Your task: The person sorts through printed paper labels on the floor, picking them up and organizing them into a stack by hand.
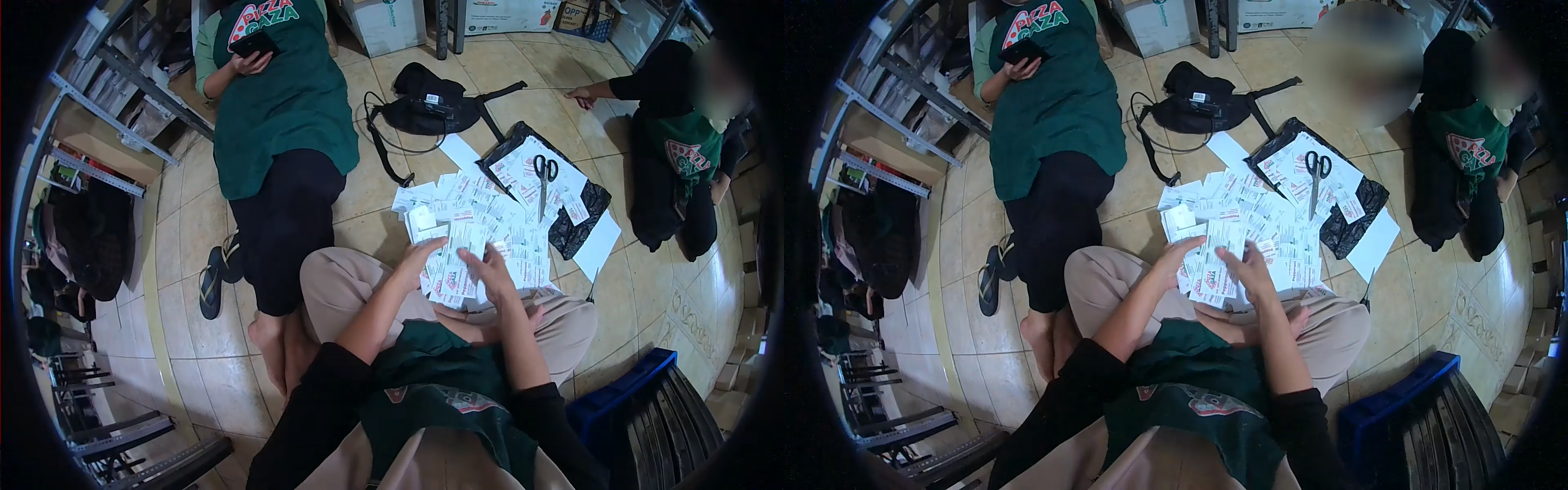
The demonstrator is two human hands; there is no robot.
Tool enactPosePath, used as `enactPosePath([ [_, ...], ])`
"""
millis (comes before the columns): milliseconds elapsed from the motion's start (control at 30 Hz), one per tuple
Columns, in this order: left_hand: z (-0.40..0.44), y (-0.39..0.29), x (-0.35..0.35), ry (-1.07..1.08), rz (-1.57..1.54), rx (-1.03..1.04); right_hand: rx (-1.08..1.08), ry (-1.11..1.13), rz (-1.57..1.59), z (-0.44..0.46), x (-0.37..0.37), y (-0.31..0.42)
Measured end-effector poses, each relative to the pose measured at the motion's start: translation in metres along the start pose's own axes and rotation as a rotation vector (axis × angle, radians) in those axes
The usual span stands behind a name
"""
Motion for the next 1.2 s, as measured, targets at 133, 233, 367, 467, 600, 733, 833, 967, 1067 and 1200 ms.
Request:
enactPosePath([
  [133, 0.002, 0.001, 0.003, 0.025, -0.011, 0.015, 0.126, 0.25, 0.202, -0.012, 0.016, -0.024],
  [233, 0.003, 0.0, -0.004, -0.021, 0.007, 0.018, 0.053, 0.079, 0.343, 0.003, -0.01, -0.019],
  [367, 0.003, 0.004, -0.006, -0.043, 0.064, -0.003, -0.002, 0.108, 0.321, 0.005, -0.021, 0.008],
  [467, 0.005, 0.012, -0.002, 0.014, 0.198, -0.072, -0.04, 0.366, 0.046, -0.009, 0.01, 0.02],
  [600, -0.012, -0.002, 0.035, 0.213, -0.007, -0.036, -0.122, 0.277, 0.072, -0.001, 0.02, 0.017],
  [733, -0.02, -0.005, 0.049, 0.35, -0.162, -0.061, -0.127, 0.154, 0.266, 0.009, 0.019, 0.019],
  [833, -0.008, 0.012, 0.032, 0.188, 0.12, -0.082, -0.293, 0.368, -0.091, -0.007, 0.043, 0.036],
  [967, -0.006, -0.009, 0.026, 0.215, -0.25, -0.012, -0.358, 0.23, -0.282, 0.02, -0.001, 0.055],
  [1067, -0.014, -0.029, 0.017, 0.202, -0.49, 0.039, -0.378, 0.329, -0.892, 0.028, -0.027, 0.009],
  [1200, -0.024, -0.045, 0.032, 0.317, -0.482, 0.09, -0.354, 0.621, -1.43, -0.009, -0.003, -0.035],
])
Point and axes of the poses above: each hand's wrist, its own z-axis towards the middle knuckle, its own x-axis out of the palm, y = z × x, the point moved 10 cm from there along z, towards the middle knuckle, and after that the axes turned 6 degrees about -x, right-handed, at the moved point
